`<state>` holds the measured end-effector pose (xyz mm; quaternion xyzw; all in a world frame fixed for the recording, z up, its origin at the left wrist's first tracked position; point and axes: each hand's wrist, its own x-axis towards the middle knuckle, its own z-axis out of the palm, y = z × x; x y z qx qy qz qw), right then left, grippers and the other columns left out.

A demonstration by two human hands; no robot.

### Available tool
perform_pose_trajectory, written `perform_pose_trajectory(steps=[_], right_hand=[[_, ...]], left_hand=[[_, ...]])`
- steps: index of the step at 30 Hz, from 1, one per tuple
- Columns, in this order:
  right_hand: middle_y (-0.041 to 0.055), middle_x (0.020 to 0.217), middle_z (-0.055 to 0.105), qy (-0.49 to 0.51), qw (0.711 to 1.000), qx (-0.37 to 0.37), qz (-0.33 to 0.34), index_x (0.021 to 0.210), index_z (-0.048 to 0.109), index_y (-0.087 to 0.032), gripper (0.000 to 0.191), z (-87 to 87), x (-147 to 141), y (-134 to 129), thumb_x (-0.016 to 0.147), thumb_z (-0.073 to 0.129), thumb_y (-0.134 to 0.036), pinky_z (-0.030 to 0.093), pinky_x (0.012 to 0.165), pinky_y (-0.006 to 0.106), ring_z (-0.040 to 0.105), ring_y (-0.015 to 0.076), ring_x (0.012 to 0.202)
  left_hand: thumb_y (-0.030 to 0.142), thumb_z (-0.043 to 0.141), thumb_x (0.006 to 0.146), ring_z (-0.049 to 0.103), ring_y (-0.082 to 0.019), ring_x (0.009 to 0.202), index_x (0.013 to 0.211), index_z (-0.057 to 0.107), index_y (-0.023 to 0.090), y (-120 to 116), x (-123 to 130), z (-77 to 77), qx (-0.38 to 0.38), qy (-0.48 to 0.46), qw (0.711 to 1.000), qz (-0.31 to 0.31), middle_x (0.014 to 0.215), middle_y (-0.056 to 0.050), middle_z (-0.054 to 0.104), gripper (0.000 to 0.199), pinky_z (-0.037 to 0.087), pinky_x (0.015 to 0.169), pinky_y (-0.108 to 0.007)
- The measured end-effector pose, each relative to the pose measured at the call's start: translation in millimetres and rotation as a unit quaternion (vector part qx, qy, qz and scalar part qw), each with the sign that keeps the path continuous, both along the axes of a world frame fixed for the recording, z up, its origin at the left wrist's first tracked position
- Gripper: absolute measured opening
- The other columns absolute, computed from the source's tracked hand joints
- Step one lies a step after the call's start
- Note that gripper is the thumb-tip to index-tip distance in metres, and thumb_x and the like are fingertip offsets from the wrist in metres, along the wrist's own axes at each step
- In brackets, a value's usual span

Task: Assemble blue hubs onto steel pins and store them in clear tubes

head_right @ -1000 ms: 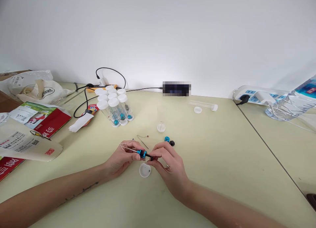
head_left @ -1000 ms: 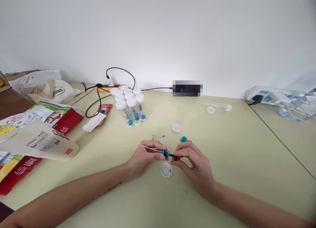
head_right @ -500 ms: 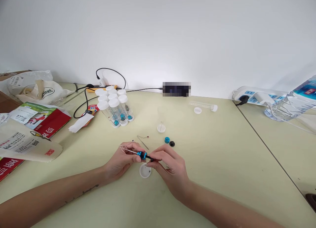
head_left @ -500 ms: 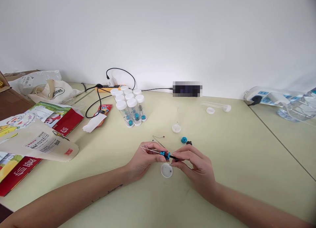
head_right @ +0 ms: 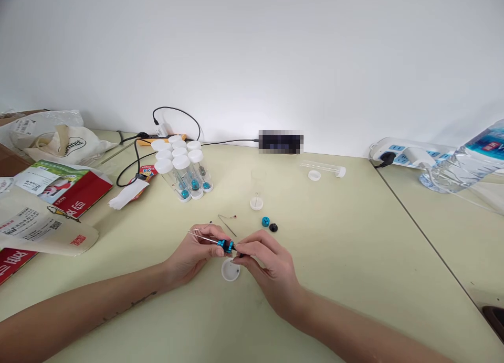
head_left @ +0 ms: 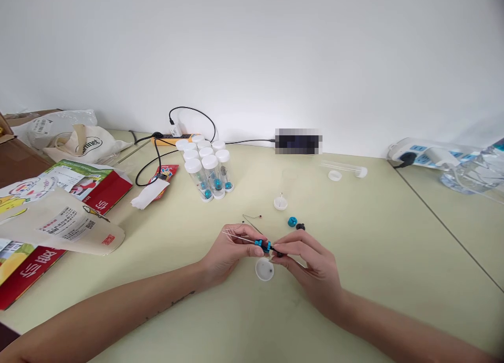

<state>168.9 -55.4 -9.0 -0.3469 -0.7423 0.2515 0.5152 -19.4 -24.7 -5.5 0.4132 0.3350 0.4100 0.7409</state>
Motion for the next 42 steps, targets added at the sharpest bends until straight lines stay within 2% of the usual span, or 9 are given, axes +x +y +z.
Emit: perform_pose_trajectory(steps=[8,18,26,31,34,37,42], right_hand=[[0.0047,0.087,0.059,-0.034,0.998,0.049,-0.022,0.096,0.065,-0.026,0.027,0.4,0.3,-0.8,0.081,0.057,-0.005,0.051,0.057,0.027,0.059,0.0146,0.074],[0.0038,0.081,0.058,-0.029,0.999,0.034,-0.012,0.096,0.063,-0.024,0.024,0.7,1.2,-1.2,0.08,0.061,-0.006,0.051,0.055,0.027,0.059,0.014,0.07],[0.0033,0.08,0.059,-0.008,1.0,-0.02,0.019,0.096,0.064,-0.023,0.023,0.6,3.4,-4.5,0.08,0.061,-0.007,0.053,0.055,0.025,0.061,0.0133,0.068],[0.0007,0.08,0.06,0.066,0.989,-0.129,0.032,0.093,0.059,-0.024,0.02,-1.7,1.6,-7.8,0.079,0.065,-0.012,0.057,0.058,0.025,0.065,0.0139,0.07],[-0.0005,0.08,0.061,0.078,0.984,-0.157,0.035,0.092,0.058,-0.025,0.019,-2.2,0.8,-8.5,0.08,0.065,-0.013,0.057,0.057,0.024,0.066,0.014,0.071],[0.0007,0.082,0.061,0.06,0.991,-0.111,0.039,0.094,0.057,-0.025,0.021,-2.0,0.6,-7.3,0.081,0.062,-0.01,0.056,0.055,0.023,0.065,0.0136,0.072],[0.0038,0.087,0.061,-0.013,0.999,0.048,0.003,0.096,0.059,-0.023,0.028,-1.0,0.7,-3.5,0.079,0.06,0.0,0.054,0.063,0.027,0.061,0.0145,0.08]], left_hand=[[0.011,0.078,0.06,0.064,-0.015,0.07,0.073,0.069,0.015,-0.6,0.3,0.2,-0.008,-0.009,1.0,-0.004,0.076,-0.004,0.071,0.017,0.049,0.071,-0.028],[0.01,0.078,0.06,0.063,-0.013,0.072,0.074,0.071,0.015,-0.7,-1.0,1.4,0.016,-0.006,1.0,-0.011,0.074,-0.001,0.067,0.016,0.049,0.07,-0.026],[0.008,0.077,0.062,0.064,-0.014,0.072,0.078,0.072,0.016,-0.5,-2.5,1.2,0.083,-0.009,0.996,-0.03,0.075,-0.002,0.066,0.018,0.05,0.067,-0.025],[0.007,0.077,0.062,0.064,-0.014,0.072,0.078,0.072,0.016,0.5,-2.4,0.1,0.075,-0.013,0.997,-0.034,0.074,-0.001,0.066,0.019,0.05,0.068,-0.025],[0.007,0.076,0.062,0.064,-0.013,0.072,0.078,0.072,0.016,0.6,-2.1,1.3,0.073,-0.019,0.997,-0.035,0.074,-0.001,0.066,0.019,0.05,0.068,-0.025],[0.007,0.076,0.062,0.064,-0.013,0.072,0.077,0.072,0.016,0.0,-2.0,2.6,0.069,-0.019,0.997,-0.038,0.074,-0.001,0.066,0.018,0.05,0.068,-0.025],[0.01,0.076,0.063,0.064,-0.013,0.071,0.076,0.071,0.015,-1.1,-1.6,2.4,0.039,-0.017,0.999,-0.024,0.075,-0.002,0.068,0.015,0.05,0.069,-0.025]])
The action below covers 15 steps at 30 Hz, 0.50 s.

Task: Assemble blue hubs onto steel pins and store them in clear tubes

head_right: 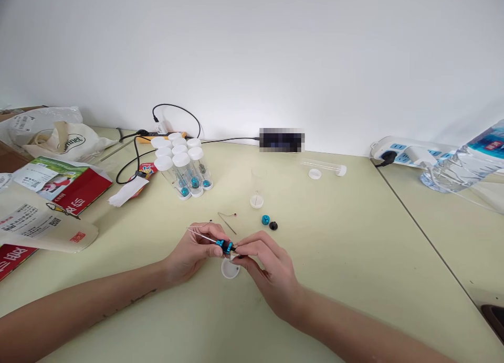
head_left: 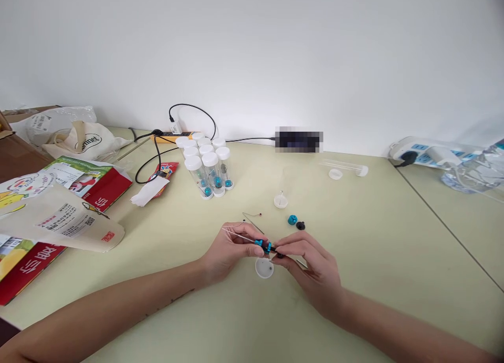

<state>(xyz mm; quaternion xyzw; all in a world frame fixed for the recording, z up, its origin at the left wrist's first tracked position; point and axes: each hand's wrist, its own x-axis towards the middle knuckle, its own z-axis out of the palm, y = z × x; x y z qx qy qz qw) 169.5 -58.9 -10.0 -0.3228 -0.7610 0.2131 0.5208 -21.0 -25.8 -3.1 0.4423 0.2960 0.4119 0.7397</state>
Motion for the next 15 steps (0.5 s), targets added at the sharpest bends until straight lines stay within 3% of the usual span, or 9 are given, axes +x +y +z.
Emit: perform_pose_trajectory(steps=[10,15], right_hand=[[0.0051,0.091,0.058,-0.025,0.999,0.041,-0.004,0.092,0.061,-0.02,0.027,4.5,-0.2,2.3,0.078,0.059,0.003,0.051,0.061,0.026,0.059,0.0135,0.078],[0.0045,0.088,0.058,-0.027,0.999,0.026,-0.013,0.103,0.059,-0.022,0.035,-0.8,0.6,1.1,0.077,0.062,0.001,0.051,0.059,0.026,0.058,0.0135,0.075]], left_hand=[[0.012,0.076,0.065,0.063,-0.011,0.063,0.075,0.069,0.013,1.2,0.7,-0.7,-0.032,-0.001,0.999,0.006,0.072,-0.002,0.069,0.013,0.048,0.066,-0.023],[0.01,0.076,0.064,0.064,-0.012,0.065,0.076,0.069,0.014,2.1,0.7,-2.5,-0.039,-0.008,0.999,0.002,0.074,-0.002,0.069,0.014,0.049,0.068,-0.025]])
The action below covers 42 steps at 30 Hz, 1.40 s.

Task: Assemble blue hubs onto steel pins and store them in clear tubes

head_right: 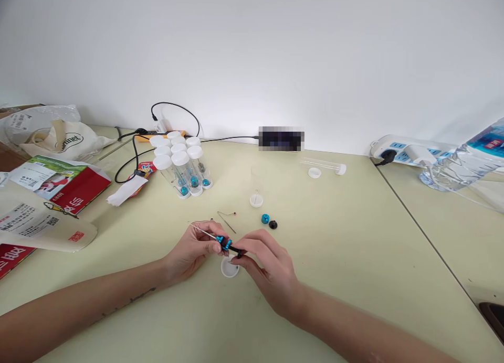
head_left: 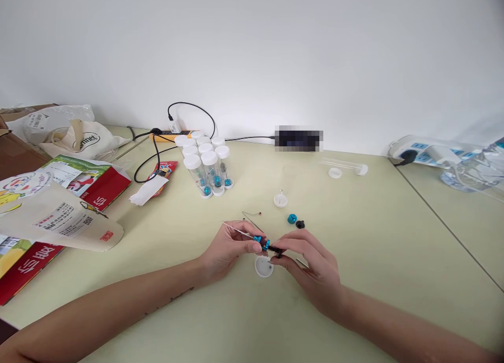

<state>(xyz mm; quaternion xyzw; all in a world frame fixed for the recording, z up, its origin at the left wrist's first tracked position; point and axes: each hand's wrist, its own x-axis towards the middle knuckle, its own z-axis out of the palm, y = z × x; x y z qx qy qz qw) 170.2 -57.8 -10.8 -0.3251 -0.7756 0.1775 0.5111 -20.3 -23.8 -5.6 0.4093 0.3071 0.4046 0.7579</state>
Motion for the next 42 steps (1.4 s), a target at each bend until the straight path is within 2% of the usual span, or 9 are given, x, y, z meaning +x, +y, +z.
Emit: perform_pose_trajectory(steps=[5,9,18,23,32,36,40,42], right_hand=[[0.004,0.087,0.06,0.016,1.0,0.0,0.003,0.101,0.06,-0.022,0.033,-0.6,0.8,0.7,0.077,0.063,0.001,0.052,0.058,0.025,0.059,0.0135,0.075],[0.0048,0.088,0.059,0.011,1.0,0.023,0.014,0.1,0.061,-0.021,0.033,3.6,0.4,1.2,0.077,0.061,0.003,0.052,0.058,0.026,0.059,0.0128,0.074],[0.0057,0.09,0.057,-0.002,0.999,0.04,-0.004,0.102,0.062,-0.021,0.033,5.6,0.6,3.2,0.079,0.059,0.001,0.051,0.057,0.026,0.058,0.0138,0.076],[0.0041,0.081,0.058,-0.006,1.0,0.009,0.002,0.101,0.062,-0.024,0.027,7.9,0.3,0.5,0.081,0.06,-0.006,0.052,0.053,0.026,0.058,0.0134,0.068],[0.0048,0.081,0.06,0.006,0.999,-0.03,0.018,0.098,0.064,-0.022,0.021,7.0,1.6,-0.9,0.084,0.057,-0.009,0.054,0.054,0.025,0.061,0.0131,0.066],[0.0037,0.078,0.062,0.046,0.993,-0.103,0.031,0.097,0.063,-0.022,0.015,1.6,2.5,-2.5,0.086,0.056,-0.014,0.054,0.053,0.024,0.062,0.0126,0.064],[0.0006,0.071,0.064,0.087,0.963,-0.25,0.057,0.096,0.058,-0.02,0.009,-2.7,2.6,-5.7,0.088,0.055,-0.023,0.054,0.049,0.022,0.061,0.0104,0.055],[-0.001,0.066,0.063,0.11,0.948,-0.294,0.057,0.093,0.055,-0.02,0.009,-3.1,2.0,-6.5,0.086,0.058,-0.026,0.053,0.046,0.021,0.06,0.0102,0.053]], left_hand=[[0.01,0.077,0.063,0.064,-0.013,0.067,0.075,0.07,0.014,-1.2,-0.6,-0.9,0.0,-0.002,1.0,-0.004,0.074,-0.002,0.069,0.015,0.05,0.069,-0.028],[0.009,0.077,0.062,0.064,-0.012,0.069,0.075,0.07,0.015,-1.8,-0.8,-0.3,0.012,0.001,1.0,-0.009,0.074,-0.002,0.069,0.015,0.05,0.068,-0.025],[0.011,0.078,0.061,0.064,-0.013,0.068,0.075,0.071,0.016,-1.2,-0.6,1.0,0.013,0.005,1.0,-0.001,0.073,-0.001,0.068,0.017,0.049,0.069,-0.026],[0.01,0.078,0.06,0.063,-0.013,0.07,0.075,0.072,0.016,-2.3,-0.8,3.4,0.033,0.019,0.999,-0.003,0.073,-0.001,0.067,0.017,0.049,0.067,-0.025],[0.01,0.079,0.059,0.062,-0.013,0.07,0.075,0.073,0.017,-3.3,-1.4,5.4,0.066,0.029,0.997,-0.003,0.073,-0.001,0.065,0.019,0.049,0.066,-0.025],[0.009,0.078,0.059,0.063,-0.012,0.071,0.076,0.073,0.017,-4.1,-0.9,3.6,0.076,0.029,0.997,0.002,0.074,-0.001,0.066,0.019,0.049,0.066,-0.024],[0.01,0.078,0.06,0.063,-0.014,0.071,0.076,0.072,0.017,-4.8,-0.6,2.4,0.077,0.036,0.996,0.007,0.074,-0.002,0.066,0.019,0.05,0.066,-0.025],[0.01,0.078,0.059,0.063,-0.014,0.071,0.076,0.072,0.017,-4.7,-0.7,2.1,0.083,0.039,0.996,0.01,0.075,-0.002,0.066,0.019,0.05,0.065,-0.025]])
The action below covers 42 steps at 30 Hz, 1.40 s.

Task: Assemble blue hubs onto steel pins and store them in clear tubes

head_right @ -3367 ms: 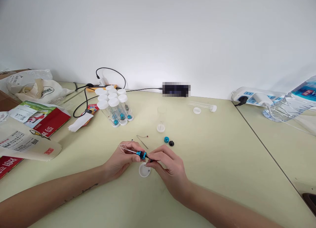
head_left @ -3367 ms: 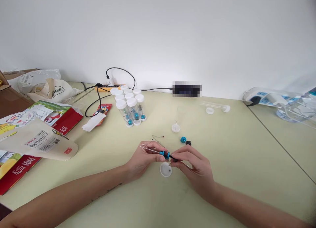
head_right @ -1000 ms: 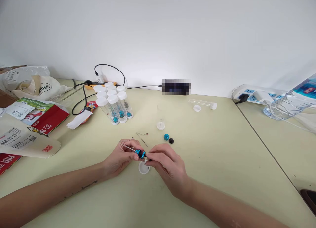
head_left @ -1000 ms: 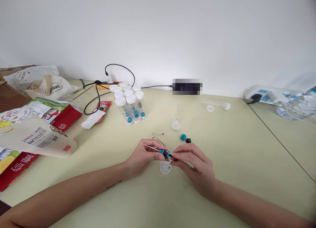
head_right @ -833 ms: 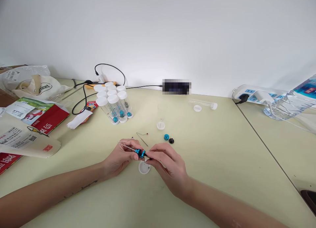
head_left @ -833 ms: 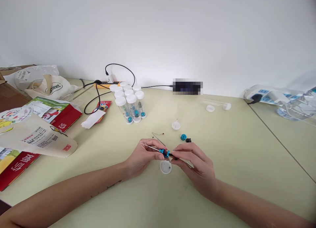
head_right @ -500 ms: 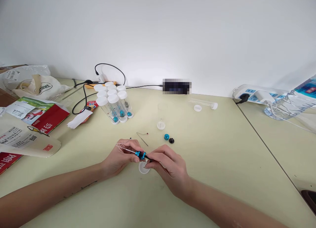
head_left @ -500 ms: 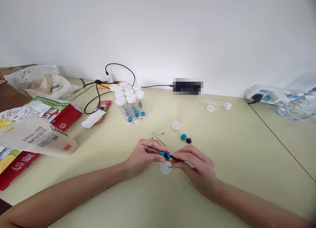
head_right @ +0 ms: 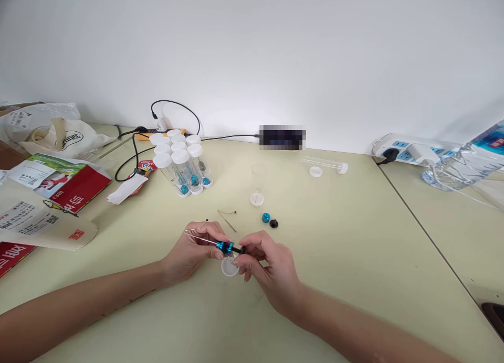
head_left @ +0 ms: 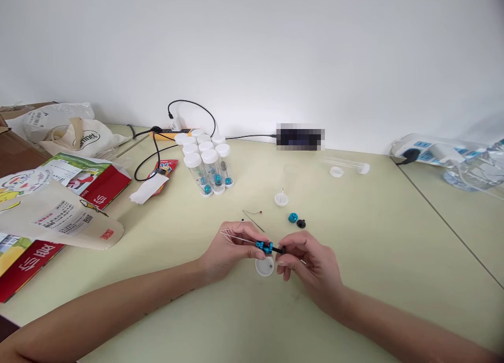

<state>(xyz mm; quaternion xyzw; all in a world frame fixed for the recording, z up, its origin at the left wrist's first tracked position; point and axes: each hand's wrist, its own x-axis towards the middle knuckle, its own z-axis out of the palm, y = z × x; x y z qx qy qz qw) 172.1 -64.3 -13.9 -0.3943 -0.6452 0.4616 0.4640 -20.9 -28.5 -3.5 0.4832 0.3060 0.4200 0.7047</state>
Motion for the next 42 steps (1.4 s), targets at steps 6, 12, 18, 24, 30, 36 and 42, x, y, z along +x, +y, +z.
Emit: perform_pose_trajectory(steps=[6,12,18,24,30,36,42], right_hand=[[-0.0023,0.058,0.059,-0.002,1.0,-0.026,0.001,0.084,0.054,-0.019,0.011,-1.4,-0.1,1.4,0.087,0.057,-0.029,0.048,0.042,0.019,0.054,0.0083,0.048],[-0.0028,0.059,0.056,-0.034,0.999,-0.018,0.013,0.083,0.059,-0.019,0.014,-1.1,-0.8,-0.5,0.091,0.05,-0.026,0.046,0.042,0.018,0.051,0.0068,0.046],[0.0026,0.081,0.058,-0.007,0.999,0.051,-0.013,0.095,0.061,-0.021,0.013,4.5,-4.0,3.6,0.09,0.049,-0.021,0.052,0.053,0.023,0.058,0.0096,0.06],[0.0039,0.085,0.054,-0.04,0.998,0.051,-0.011,0.094,0.059,-0.022,0.009,3.7,-4.0,5.3,0.089,0.051,-0.022,0.052,0.053,0.022,0.057,0.011,0.066],[0.0084,0.106,0.055,0.005,0.998,0.061,0.015,0.095,0.054,-0.021,0.011,-1.3,-4.2,4.1,0.092,0.045,-0.018,0.057,0.064,0.027,0.062,0.0136,0.082],[0.0043,0.092,0.056,-0.053,0.989,0.14,-0.002,0.1,0.062,-0.025,0.022,4.2,-2.8,5.6,0.089,0.049,-0.01,0.054,0.058,0.026,0.058,0.0109,0.07],[0.0045,0.097,0.05,-0.073,0.984,0.164,0.017,0.118,0.059,-0.032,0.043,2.3,0.0,7.6,0.091,0.037,-0.005,0.054,0.06,0.025,0.057,0.0092,0.071]], left_hand=[[0.01,0.079,0.059,0.063,-0.015,0.073,0.077,0.073,0.018,0.8,-0.7,-1.7,0.024,0.002,1.0,0.003,0.077,-0.002,0.064,0.021,0.052,0.066,-0.027],[0.011,0.079,0.059,0.063,-0.016,0.073,0.08,0.074,0.018,1.4,-1.1,-3.1,0.033,0.006,0.999,-0.003,0.08,-0.003,0.064,0.023,0.053,0.067,-0.028],[0.01,0.077,0.062,0.063,-0.014,0.078,0.078,0.071,0.018,4.3,-0.3,-1.8,-0.037,-0.036,0.998,0.029,0.079,-0.001,0.066,0.018,0.051,0.076,-0.028],[0.014,0.076,0.065,0.063,-0.013,0.079,0.082,0.069,0.016,9.5,-1.4,-1.5,-0.09,-0.052,0.993,0.047,0.081,-0.001,0.068,0.018,0.049,0.081,-0.028],[0.016,0.076,0.067,0.064,-0.012,0.078,0.083,0.069,0.016,10.9,-2.3,-3.5,-0.099,-0.066,0.993,0.027,0.083,-0.002,0.069,0.017,0.048,0.082,-0.027],[0.016,0.072,0.072,0.064,-0.011,0.076,0.083,0.069,0.015,11.2,-1.9,-3.6,-0.098,-0.077,0.992,0.015,0.085,-0.004,0.07,0.013,0.049,0.081,-0.025],[0.015,0.072,0.072,0.063,-0.01,0.076,0.083,0.069,0.015,12.7,-1.8,-3.7,-0.099,-0.093,0.99,0.024,0.082,-0.002,0.07,0.011,0.049,0.081,-0.024]])
